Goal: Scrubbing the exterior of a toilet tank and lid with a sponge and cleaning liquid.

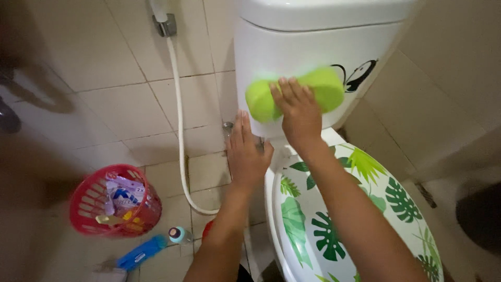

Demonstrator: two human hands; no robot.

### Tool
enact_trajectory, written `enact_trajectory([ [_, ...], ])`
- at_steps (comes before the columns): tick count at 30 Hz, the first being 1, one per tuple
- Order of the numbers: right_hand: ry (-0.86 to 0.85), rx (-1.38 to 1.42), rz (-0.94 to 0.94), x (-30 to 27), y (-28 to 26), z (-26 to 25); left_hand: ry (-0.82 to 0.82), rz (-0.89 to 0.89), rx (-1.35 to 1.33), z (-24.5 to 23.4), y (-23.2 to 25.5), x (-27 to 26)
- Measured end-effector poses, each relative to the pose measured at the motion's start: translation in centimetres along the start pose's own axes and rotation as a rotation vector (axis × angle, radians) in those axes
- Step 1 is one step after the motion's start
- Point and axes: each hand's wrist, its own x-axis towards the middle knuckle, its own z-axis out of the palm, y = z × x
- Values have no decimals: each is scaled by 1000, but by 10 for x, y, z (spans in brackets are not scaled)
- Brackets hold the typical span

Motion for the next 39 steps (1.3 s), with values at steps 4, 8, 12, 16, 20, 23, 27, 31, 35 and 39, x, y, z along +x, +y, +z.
enact_trajectory([
  [4,-37,0,8,-31,-2,31,-20,27,7,1,0,1],
  [8,-216,43,21,-49,1,30,-49,46,19,2,4,-4],
  [12,-308,95,27,-49,1,0,-42,67,13,-5,14,-7],
  [16,-134,24,38,-9,5,-37,-64,67,-14,-7,14,-3],
  [20,25,-1,67,18,8,-46,-16,110,1,-1,12,0],
  [23,26,3,87,10,9,-19,-4,97,12,2,11,0],
  [27,30,25,106,-14,5,16,21,97,15,5,11,0],
  [31,-44,74,176,-55,0,37,-25,109,-45,2,18,-3],
  [35,-409,152,218,-98,0,34,-17,150,-42,-2,28,-5],
  [39,-163,199,163,-88,2,2,-5,127,-33,-13,31,-6],
])
